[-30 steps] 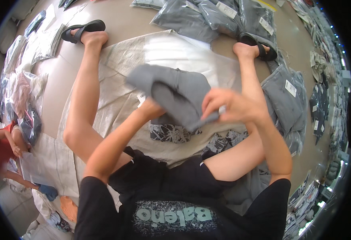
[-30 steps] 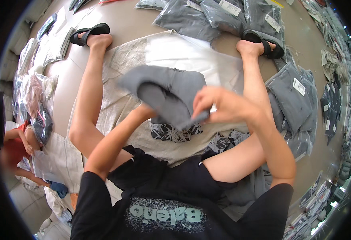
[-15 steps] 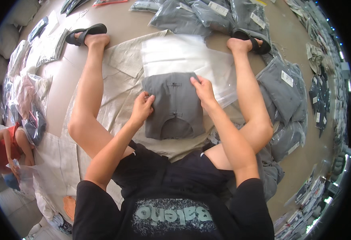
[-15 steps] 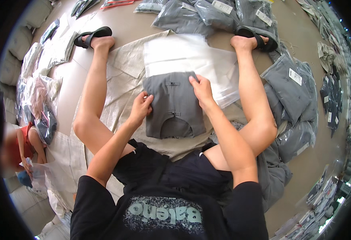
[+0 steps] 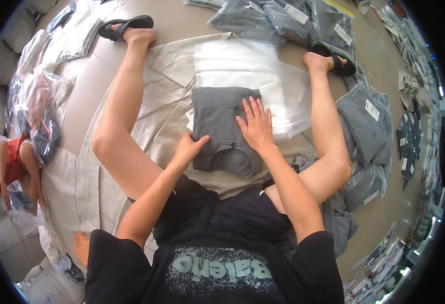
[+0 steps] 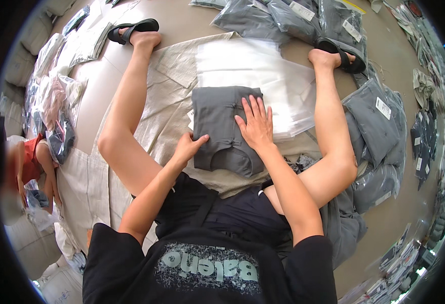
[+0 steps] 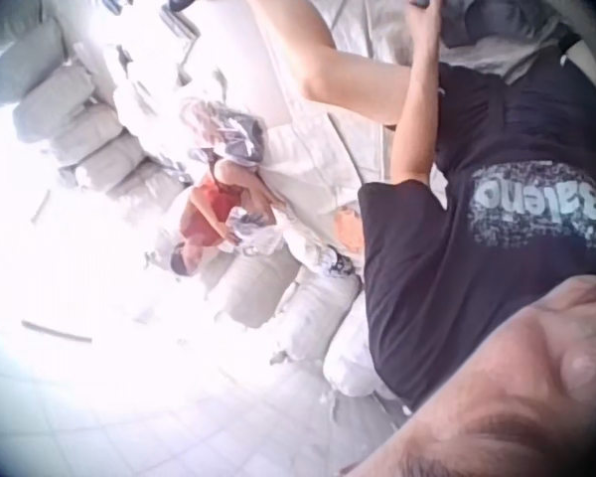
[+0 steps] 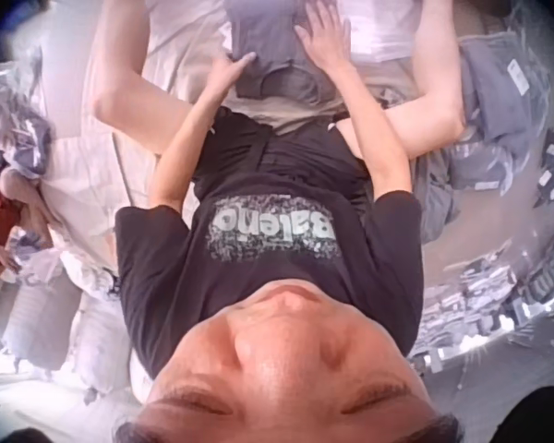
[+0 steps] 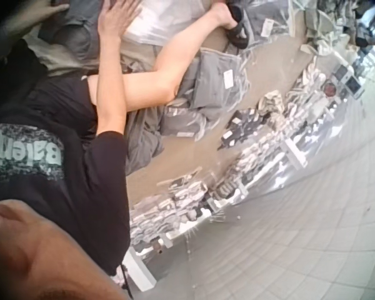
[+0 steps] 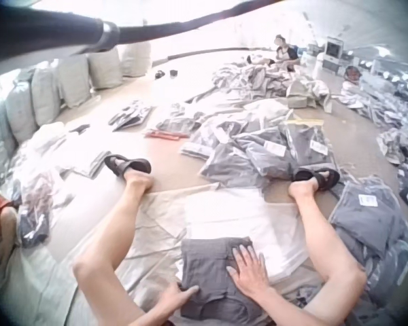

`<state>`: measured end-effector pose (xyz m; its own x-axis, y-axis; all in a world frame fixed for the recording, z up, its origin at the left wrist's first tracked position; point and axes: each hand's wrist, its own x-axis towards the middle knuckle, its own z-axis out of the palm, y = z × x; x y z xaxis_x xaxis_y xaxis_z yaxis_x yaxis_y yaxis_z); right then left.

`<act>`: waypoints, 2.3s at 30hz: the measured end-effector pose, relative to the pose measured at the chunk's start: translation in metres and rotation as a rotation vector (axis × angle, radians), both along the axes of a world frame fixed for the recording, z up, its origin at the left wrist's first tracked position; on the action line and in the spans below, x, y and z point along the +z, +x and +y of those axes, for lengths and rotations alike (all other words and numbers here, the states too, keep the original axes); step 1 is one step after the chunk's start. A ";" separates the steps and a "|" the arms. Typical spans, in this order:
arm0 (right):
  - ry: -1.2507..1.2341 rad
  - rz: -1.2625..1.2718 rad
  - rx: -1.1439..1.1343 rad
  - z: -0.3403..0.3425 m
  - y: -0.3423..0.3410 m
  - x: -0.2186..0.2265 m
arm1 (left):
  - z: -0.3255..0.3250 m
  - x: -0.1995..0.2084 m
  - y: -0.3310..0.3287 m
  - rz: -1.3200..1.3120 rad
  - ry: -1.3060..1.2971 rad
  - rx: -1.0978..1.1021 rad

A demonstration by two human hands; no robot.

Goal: The person sits on the floor and repeatedly folds gray pants, places them into clear plastic bags, and stacks the packaged items. The person handles the pants one at a time, smoothing and folding them before bagging.

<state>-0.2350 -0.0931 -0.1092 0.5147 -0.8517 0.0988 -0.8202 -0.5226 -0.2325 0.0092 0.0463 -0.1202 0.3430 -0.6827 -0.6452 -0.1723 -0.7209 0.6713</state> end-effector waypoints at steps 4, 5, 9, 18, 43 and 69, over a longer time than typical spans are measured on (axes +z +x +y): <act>0.087 -0.043 -0.041 -0.003 0.001 -0.017 | 0.007 0.007 -0.002 0.000 0.111 -0.035; 0.126 -0.037 -0.043 -0.003 -0.001 -0.017 | 0.009 0.006 0.001 0.008 0.090 -0.057; 0.218 -0.028 -0.048 -0.009 -0.002 -0.013 | 0.012 0.005 -0.001 -0.011 -0.007 -0.051; 0.087 -0.093 0.052 0.001 0.001 0.009 | 0.015 0.000 -0.016 0.191 -0.085 0.046; 1.069 -1.369 -0.440 0.022 -0.019 0.067 | 0.004 0.017 0.000 -0.031 -0.166 0.016; 0.893 -0.972 -0.126 0.045 -0.020 0.049 | -0.040 0.008 0.032 -1.065 -0.361 -0.801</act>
